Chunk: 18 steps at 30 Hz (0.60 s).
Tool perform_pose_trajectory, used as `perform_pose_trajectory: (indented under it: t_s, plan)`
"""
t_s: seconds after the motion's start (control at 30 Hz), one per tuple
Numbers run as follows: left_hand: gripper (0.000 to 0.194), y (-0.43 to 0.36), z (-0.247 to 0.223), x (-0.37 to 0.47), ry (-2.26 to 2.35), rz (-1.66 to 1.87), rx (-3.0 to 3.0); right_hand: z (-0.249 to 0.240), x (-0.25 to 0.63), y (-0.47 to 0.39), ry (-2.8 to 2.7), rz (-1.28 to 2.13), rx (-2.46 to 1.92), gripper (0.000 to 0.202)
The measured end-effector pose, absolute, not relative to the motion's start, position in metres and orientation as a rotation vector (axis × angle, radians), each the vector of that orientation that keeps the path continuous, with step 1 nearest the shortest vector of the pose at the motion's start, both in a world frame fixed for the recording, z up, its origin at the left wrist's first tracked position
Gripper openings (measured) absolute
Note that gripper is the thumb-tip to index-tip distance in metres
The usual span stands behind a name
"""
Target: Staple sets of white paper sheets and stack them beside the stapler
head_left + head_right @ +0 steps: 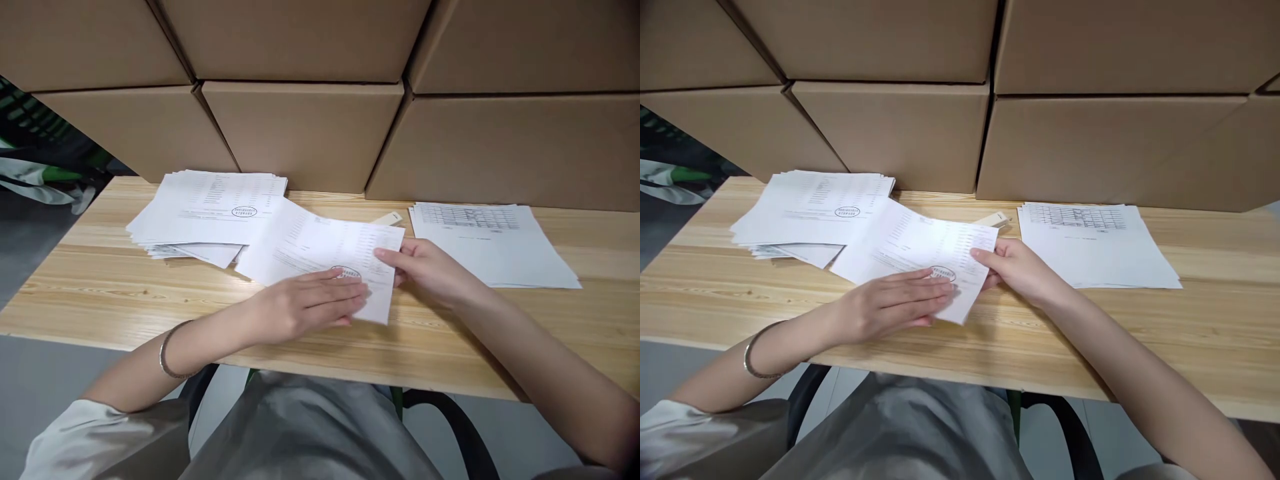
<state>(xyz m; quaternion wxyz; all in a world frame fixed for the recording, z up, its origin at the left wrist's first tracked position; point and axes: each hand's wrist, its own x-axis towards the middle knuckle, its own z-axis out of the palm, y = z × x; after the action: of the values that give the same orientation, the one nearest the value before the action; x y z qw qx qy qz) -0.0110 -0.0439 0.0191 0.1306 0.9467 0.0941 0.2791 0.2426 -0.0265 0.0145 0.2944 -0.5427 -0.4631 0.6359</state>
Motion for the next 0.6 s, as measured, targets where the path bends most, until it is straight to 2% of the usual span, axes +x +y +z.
perform_pose_trajectory:
  t_s: [0.07, 0.17, 0.27, 0.4, 0.6]
  plan:
    - [0.055, -0.030, 0.027, -0.024, 0.344, 0.757, 2.709, 0.019, 0.256, -0.022, -1.303, 1.565, -1.575, 0.037]
    - [0.057, -0.003, 0.045, -0.059, 0.870, 0.613, 2.589, 0.023, 0.282, -0.014, -1.458, 1.455, -1.802, 0.037]
    - [0.077, 0.019, 0.055, -0.099, 1.261, 0.386, 2.424, 0.021, 0.300, -0.008, -1.550, 1.459, -1.869, 0.045]
    - [0.080, 0.030, 0.057, -0.127, 1.364, 0.148, 2.294, 0.021, 0.302, -0.006, -1.520, 1.526, -1.823, 0.043]
    - [0.082, 0.025, 0.063, -0.121, 1.388, 0.144, 2.243, 0.027, 0.292, -0.008, -1.387, 1.572, -1.833, 0.040]
